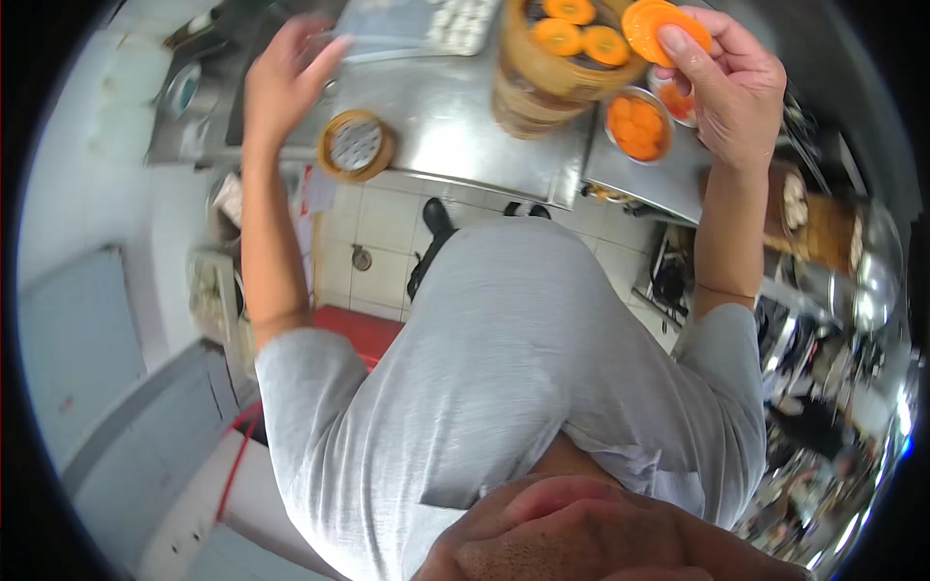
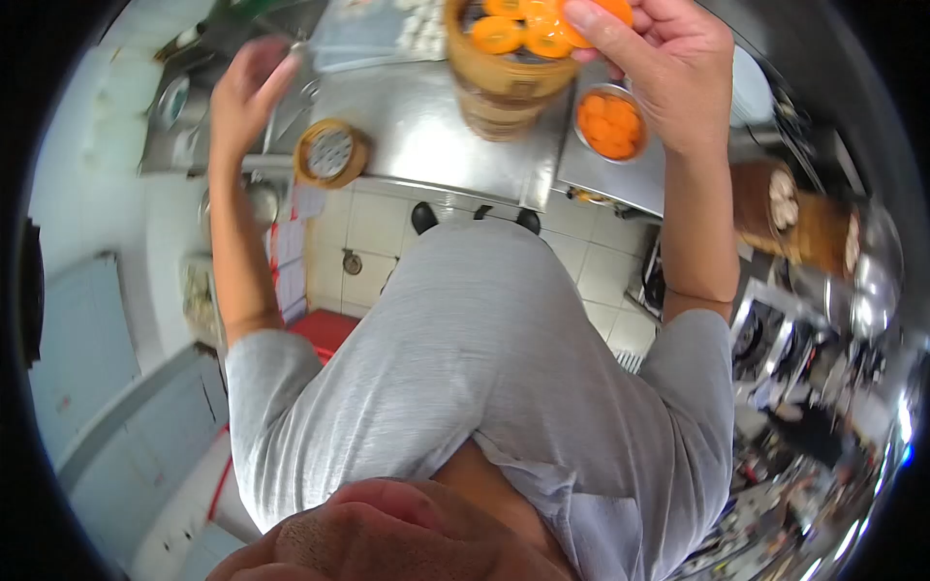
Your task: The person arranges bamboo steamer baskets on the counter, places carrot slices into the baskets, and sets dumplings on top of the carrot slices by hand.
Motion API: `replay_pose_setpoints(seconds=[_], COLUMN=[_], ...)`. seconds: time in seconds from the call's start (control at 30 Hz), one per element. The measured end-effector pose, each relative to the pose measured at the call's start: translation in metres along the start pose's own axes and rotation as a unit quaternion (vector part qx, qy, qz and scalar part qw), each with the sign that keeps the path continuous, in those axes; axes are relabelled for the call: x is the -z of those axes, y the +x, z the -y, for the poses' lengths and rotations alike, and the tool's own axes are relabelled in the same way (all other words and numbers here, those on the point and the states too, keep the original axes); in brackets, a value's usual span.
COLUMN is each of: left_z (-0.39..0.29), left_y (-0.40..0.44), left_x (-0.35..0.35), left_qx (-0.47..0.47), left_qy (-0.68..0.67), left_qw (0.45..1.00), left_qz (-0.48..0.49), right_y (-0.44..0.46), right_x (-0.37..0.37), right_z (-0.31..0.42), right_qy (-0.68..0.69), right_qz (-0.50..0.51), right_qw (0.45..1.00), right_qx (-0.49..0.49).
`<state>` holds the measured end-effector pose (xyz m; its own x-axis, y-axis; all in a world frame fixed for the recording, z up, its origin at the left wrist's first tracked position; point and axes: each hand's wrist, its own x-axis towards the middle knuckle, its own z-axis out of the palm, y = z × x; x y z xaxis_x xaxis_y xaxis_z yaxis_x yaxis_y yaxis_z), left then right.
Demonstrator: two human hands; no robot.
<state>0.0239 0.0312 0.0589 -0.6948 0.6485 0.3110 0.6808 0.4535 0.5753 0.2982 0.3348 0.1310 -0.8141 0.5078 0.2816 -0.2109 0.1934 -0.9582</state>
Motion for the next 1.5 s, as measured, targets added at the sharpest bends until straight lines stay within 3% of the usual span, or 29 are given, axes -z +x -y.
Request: replay_pose_setpoints(seconds=[0.07, 0.1, 0.13, 0.17, 0.2, 0.27, 0.37, 0.53, 0.63, 0.8, 1.0, 1.17, 1.33, 1.4, 1.43, 1.5], left_z=[0.112, 0.168, 0.206, 0.23, 0.227, 0.261, 0.22, 0.067, -0.045, -0.152, -0.172, -0.171, -0.169, -0.171, -0.174, -0.189], left_y=[-0.042, -0.069, -0.094, -0.119, -0.123, -0.145, -0.135, -0.045, 0.013, 0.084, 0.115, 0.117, 0.122, 0.109, 0.103, 0.099], left_x=[-0.027, -0.042, -0.061, -0.076, -0.079, -0.098, -0.085, -0.01, 0.028, 0.023, -0.032, -0.039, -0.036, -0.038, -0.039, -0.035], left_qx=[0.137, 0.19, 0.224, 0.196, 0.279, 0.337, 0.332, 0.193, 0.117, -0.009, -0.027, 0.0, -0.038, -0.222, -0.307, -0.39], left_qy=[0.267, 0.315, 0.311, 0.309, 0.154, -0.023, -0.058, -0.156, -0.129, -0.127, -0.092, -0.073, -0.002, 0.071, 0.106, 0.11], left_qw=[0.953, 0.914, 0.894, 0.9, 0.881, 0.906, 0.924, 0.954, 0.969, 0.961, 0.945, 0.94, 0.941, 0.965, 0.946, 0.913], left_qz=[0.049, 0.17, 0.234, 0.237, 0.349, 0.257, 0.183, 0.167, 0.176, 0.247, 0.313, 0.334, 0.335, 0.119, 0.005, 0.046], right_y=[-0.017, -0.026, -0.029, -0.035, -0.042, -0.061, -0.078, -0.102, -0.097, -0.089, -0.09, -0.084, -0.055, -0.041, -0.033, -0.02], right_x=[0.036, 0.065, 0.081, 0.091, 0.103, 0.126, 0.139, 0.132, 0.136, 0.127, 0.125, 0.126, 0.104, 0.095, 0.093, 0.09], right_z=[-0.003, -0.02, -0.035, -0.053, -0.078, -0.111, -0.139, -0.152, -0.141, -0.115, -0.102, -0.063, 0.001, 0.014, 0.015, 0.016], right_qy=[-0.029, -0.095, -0.132, -0.159, -0.161, -0.226, -0.246, -0.138, -0.15, -0.127, -0.064, -0.03, -0.084, -0.091, -0.102, -0.08], right_qz=[-0.094, -0.074, -0.09, -0.101, -0.088, -0.081, -0.076, -0.098, -0.083, -0.115, -0.144, -0.135, -0.132, -0.126, -0.118, -0.083], right_qw=[0.994, 0.99, 0.98, 0.973, 0.976, 0.958, 0.945, 0.954, 0.954, 0.968, 0.981, 0.99, 0.987, 0.988, 0.987, 0.992], right_qx=[-0.048, -0.073, -0.121, -0.136, -0.121, -0.158, -0.204, -0.248, -0.247, -0.183, -0.111, -0.036, -0.017, 0.002, 0.026, 0.047])
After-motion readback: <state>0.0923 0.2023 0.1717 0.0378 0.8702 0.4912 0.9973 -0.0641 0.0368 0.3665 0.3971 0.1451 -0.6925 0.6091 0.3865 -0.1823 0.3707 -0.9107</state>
